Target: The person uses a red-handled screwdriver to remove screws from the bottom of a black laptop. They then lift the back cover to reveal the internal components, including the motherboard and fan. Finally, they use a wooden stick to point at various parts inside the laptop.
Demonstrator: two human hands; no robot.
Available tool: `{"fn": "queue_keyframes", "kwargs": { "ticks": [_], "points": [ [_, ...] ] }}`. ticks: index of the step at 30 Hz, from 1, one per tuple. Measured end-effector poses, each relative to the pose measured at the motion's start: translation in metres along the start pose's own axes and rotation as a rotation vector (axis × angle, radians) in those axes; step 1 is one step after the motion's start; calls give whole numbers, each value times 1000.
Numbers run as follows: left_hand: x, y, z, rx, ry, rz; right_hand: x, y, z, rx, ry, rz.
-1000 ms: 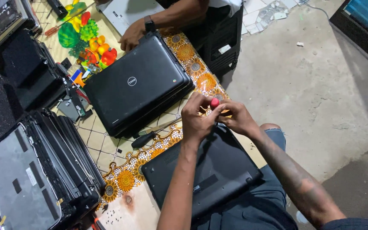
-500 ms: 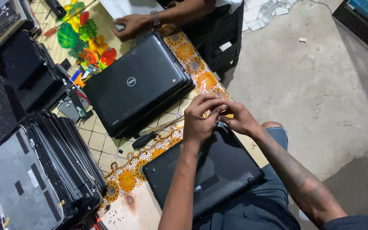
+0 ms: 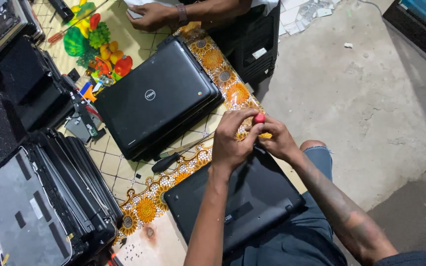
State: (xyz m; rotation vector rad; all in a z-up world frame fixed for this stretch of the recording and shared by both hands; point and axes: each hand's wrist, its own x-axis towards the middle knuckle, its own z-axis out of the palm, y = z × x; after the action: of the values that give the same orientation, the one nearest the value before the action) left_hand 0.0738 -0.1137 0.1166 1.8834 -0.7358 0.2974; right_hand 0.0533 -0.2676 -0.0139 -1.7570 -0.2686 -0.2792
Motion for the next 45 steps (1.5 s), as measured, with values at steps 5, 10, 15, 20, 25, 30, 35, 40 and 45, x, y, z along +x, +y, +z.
{"fn": "queue_keyframes", "kwargs": {
  "ticks": [5, 10, 15, 20, 25, 30, 35, 40, 45],
  "points": [
    [-5, 2, 4, -19, 59, -65, 7, -38, 5, -78, 127, -50],
    [0, 6, -6, -26, 23, -44, 14, -51, -6, 241, -34, 198],
    [-3, 2, 3, -28, 35, -25, 3, -22, 7, 238, 36, 173],
    [-5, 5, 4, -22, 91, -22, -13, 8, 23, -33, 268, -38],
    [-5, 12, -2, -46, 92, -30, -14, -4, 10, -74, 186, 171],
    [-8, 4, 3, -39, 103, -73, -8, -20, 19, -87, 229, 55],
    [-10, 11, 2, -38, 143, -32, 0, -30, 15, -197, 273, -51],
    [-39, 10, -12, -49, 286, -213, 2, -45, 19, 231, 228, 274],
    [-127, -9, -29, 113, 234, -401, -2, -29, 24, 246, 325, 309]
  ]
}}
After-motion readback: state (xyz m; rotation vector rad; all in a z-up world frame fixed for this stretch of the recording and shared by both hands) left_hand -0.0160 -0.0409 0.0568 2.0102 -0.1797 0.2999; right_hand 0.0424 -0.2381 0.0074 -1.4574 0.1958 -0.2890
